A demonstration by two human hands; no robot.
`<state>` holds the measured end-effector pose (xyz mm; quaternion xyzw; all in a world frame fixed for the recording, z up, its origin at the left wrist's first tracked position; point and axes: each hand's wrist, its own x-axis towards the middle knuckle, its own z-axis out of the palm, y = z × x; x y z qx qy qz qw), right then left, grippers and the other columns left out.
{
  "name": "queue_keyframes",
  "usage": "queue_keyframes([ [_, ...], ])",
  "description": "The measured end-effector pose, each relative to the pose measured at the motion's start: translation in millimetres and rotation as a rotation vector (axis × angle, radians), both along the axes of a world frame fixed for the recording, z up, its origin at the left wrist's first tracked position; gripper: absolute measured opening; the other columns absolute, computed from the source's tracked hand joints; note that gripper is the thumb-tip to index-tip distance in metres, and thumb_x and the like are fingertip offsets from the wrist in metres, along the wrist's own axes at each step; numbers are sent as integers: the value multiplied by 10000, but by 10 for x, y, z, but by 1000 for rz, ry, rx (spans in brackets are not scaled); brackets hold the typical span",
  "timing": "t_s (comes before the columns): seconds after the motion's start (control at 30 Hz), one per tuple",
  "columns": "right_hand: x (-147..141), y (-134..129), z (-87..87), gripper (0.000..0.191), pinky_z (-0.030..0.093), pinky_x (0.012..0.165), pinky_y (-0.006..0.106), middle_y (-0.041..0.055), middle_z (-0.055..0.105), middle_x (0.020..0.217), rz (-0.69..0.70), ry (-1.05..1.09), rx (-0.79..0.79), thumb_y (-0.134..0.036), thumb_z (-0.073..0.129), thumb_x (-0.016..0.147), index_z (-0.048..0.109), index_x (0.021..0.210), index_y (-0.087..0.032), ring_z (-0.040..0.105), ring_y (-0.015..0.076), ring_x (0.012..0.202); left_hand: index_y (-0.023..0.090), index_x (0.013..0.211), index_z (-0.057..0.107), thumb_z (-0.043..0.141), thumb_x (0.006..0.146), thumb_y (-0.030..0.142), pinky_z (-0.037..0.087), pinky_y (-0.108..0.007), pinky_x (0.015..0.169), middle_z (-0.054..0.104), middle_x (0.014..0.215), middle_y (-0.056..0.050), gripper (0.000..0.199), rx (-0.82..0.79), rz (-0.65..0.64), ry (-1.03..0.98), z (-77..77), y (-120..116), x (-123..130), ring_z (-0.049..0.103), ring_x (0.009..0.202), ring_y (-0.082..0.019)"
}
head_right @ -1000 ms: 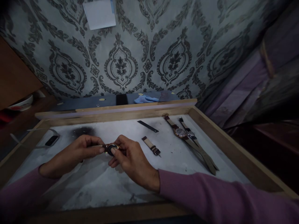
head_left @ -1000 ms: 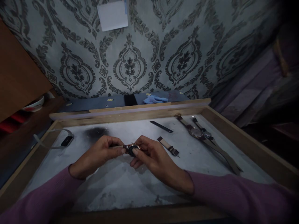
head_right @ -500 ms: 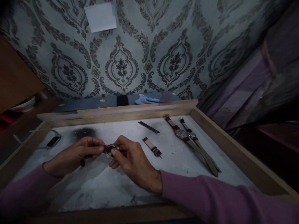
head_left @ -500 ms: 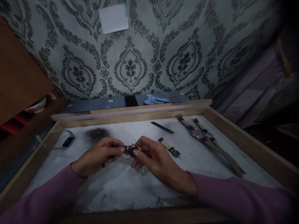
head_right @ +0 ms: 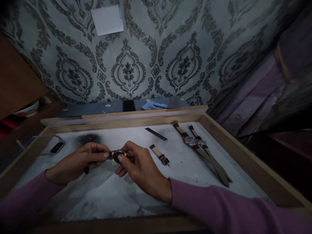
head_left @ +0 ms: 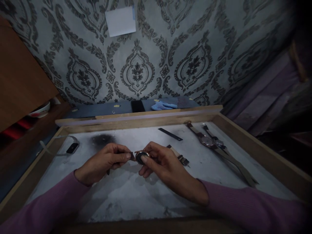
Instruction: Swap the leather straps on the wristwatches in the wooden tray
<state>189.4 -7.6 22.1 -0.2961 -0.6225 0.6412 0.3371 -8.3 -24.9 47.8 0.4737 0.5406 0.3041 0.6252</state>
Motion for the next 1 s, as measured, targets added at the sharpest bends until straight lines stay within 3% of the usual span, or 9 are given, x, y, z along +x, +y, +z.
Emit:
queue_keyframes([
  [0.3,0,16,15,257,556,533,214,3,625,633,-3,-19,21,-402,580,878,494,824,-166,669,124,573,122,803,669,735,666,363,184,-208,464,465,566,41,285,44,13,-17,42,-5,18,348,513,-71],
  [0.53,6,15,-5,258,556,531,200,5,624,625,0,-4,25,-402,585,878,502,831,-162,665,115,568,179,913,599,748,694,360,193,-193,449,440,540,71,321,63,46,-49,17,-12,10,376,502,-74],
  [1.0,5,13,33,269,555,526,213,4,623,628,-13,-22,35,-416,584,875,500,814,-168,663,120,558,175,835,614,744,702,377,192,-190,447,445,531,66,275,90,37,-29,5,-16,3,372,494,-71],
])
